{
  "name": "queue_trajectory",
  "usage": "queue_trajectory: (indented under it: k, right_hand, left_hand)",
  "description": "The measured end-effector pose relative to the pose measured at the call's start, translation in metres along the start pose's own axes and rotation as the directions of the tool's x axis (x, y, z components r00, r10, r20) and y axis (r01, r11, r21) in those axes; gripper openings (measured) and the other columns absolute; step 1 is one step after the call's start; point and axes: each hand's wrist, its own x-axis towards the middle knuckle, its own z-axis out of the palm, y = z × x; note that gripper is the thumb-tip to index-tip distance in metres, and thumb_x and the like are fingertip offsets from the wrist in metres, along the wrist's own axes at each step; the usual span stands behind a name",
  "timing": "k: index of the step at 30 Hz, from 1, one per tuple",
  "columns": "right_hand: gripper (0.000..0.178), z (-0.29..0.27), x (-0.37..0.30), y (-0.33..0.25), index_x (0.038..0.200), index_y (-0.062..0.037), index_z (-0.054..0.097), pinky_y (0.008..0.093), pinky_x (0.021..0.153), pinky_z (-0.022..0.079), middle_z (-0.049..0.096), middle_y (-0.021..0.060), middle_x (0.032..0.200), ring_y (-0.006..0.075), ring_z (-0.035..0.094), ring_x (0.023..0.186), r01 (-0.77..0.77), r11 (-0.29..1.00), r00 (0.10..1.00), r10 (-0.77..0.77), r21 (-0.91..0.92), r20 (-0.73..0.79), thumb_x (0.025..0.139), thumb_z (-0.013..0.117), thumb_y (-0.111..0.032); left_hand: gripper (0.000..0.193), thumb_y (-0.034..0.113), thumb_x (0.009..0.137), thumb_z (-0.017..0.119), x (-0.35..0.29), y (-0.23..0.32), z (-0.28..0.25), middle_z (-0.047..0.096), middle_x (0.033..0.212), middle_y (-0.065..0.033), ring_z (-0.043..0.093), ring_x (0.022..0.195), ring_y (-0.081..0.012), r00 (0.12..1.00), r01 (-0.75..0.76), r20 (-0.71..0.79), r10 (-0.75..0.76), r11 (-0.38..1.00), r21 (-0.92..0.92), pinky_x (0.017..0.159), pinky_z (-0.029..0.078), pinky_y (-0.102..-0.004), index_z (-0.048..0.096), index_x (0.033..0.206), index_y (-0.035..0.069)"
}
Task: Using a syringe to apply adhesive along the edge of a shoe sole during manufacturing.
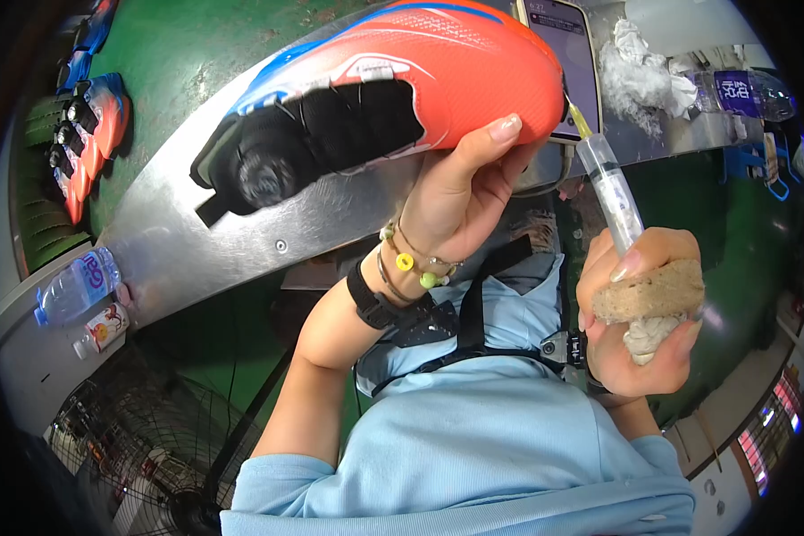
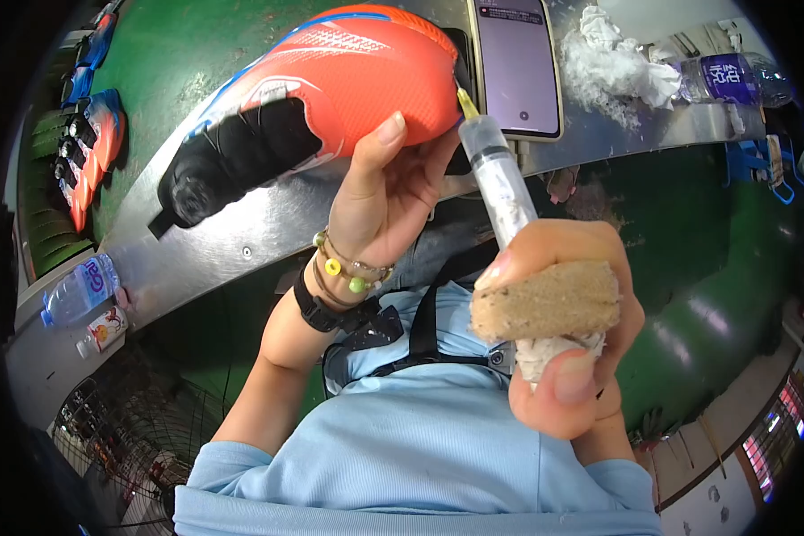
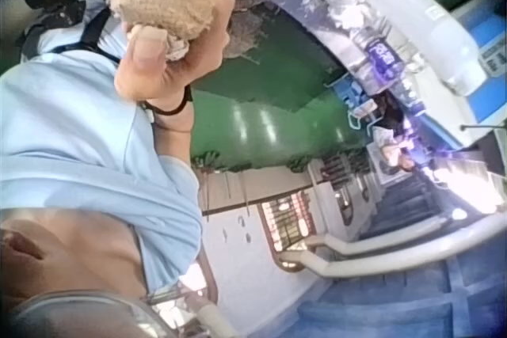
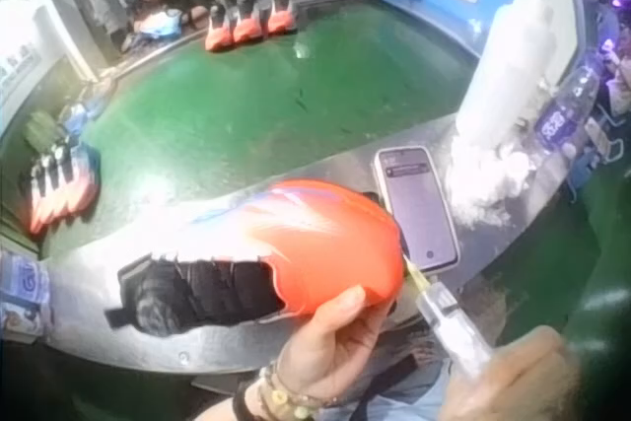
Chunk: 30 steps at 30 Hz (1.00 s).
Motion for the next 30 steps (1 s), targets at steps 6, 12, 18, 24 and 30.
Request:
queue_trajectory:
  k: [6, 12, 18, 24, 30]
  right_hand:
    - [0.053, -0.006, -0.004, 0.001, 0.081, 0.0038, 0.054, 0.0252, 0.059, 0.042, 0.053, 0.0116, 0.084, 0.0157, 0.053, 0.066, -0.067, 0.996, 0.998, 0.065, 0.057, 0.024, 0.077, 0.045, -0.048]
    - [0.043, -0.006, -0.010, 0.006, 0.083, 0.0057, 0.054, 0.0272, 0.055, 0.044, 0.056, 0.0134, 0.082, 0.0177, 0.055, 0.060, -0.034, 0.985, 0.998, 0.025, 0.169, 0.058, 0.074, 0.053, -0.036]
    - [0.043, -0.011, -0.005, 0.030, 0.091, 0.0060, 0.052, 0.0272, 0.051, 0.045, 0.058, 0.0131, 0.077, 0.0176, 0.056, 0.055, 0.254, 0.943, 0.950, -0.285, 0.216, 0.130, 0.072, 0.058, -0.032]
    - [0.042, -0.014, -0.011, 0.032, 0.090, 0.0056, 0.052, 0.0264, 0.051, 0.045, 0.058, 0.0117, 0.075, 0.0173, 0.056, 0.055, 0.132, 0.971, 0.978, -0.160, 0.200, 0.134, 0.071, 0.058, -0.032]
    - [0.047, -0.013, 0.000, 0.028, 0.092, 0.0048, 0.047, 0.0276, 0.047, 0.043, 0.050, 0.0076, 0.062, 0.0186, 0.054, 0.052, 0.289, 0.900, 0.946, -0.322, 0.326, 0.049, 0.075, 0.059, -0.038]
  left_hand:
    - [0.031, 0.014, 0.080, 0.063, -0.011, 0.013, 0.029, 0.058, 0.105, -0.0064, 0.056, 0.099, -0.0159, 0.995, 0.011, -0.104, -0.011, 1.000, 0.001, 0.092, 0.046, -0.0309, 0.052, 0.106, 0.001]
    - [0.033, 0.019, 0.080, 0.065, -0.012, 0.019, 0.043, 0.059, 0.104, -0.0063, 0.057, 0.096, -0.0140, 0.979, 0.040, -0.204, -0.025, 0.997, 0.070, 0.089, 0.048, -0.0270, 0.053, 0.104, 0.000]
    - [0.034, 0.020, 0.080, 0.065, -0.012, 0.021, 0.051, 0.058, 0.103, -0.0062, 0.058, 0.093, -0.0138, 0.974, 0.054, -0.223, -0.035, 0.995, 0.078, 0.086, 0.049, -0.0241, 0.054, 0.103, -0.001]
    - [0.031, 0.020, 0.081, 0.063, -0.007, 0.020, 0.052, 0.057, 0.108, -0.0028, 0.057, 0.097, -0.0175, 0.967, 0.054, -0.254, -0.031, 0.995, 0.085, 0.086, 0.050, -0.0271, 0.054, 0.107, 0.006]
    - [0.032, 0.022, 0.079, 0.065, -0.007, 0.045, 0.041, 0.060, 0.100, -0.0038, 0.058, 0.093, -0.0144, 0.964, 0.152, -0.239, -0.119, 0.980, 0.127, 0.088, 0.047, -0.0267, 0.055, 0.103, 0.003]
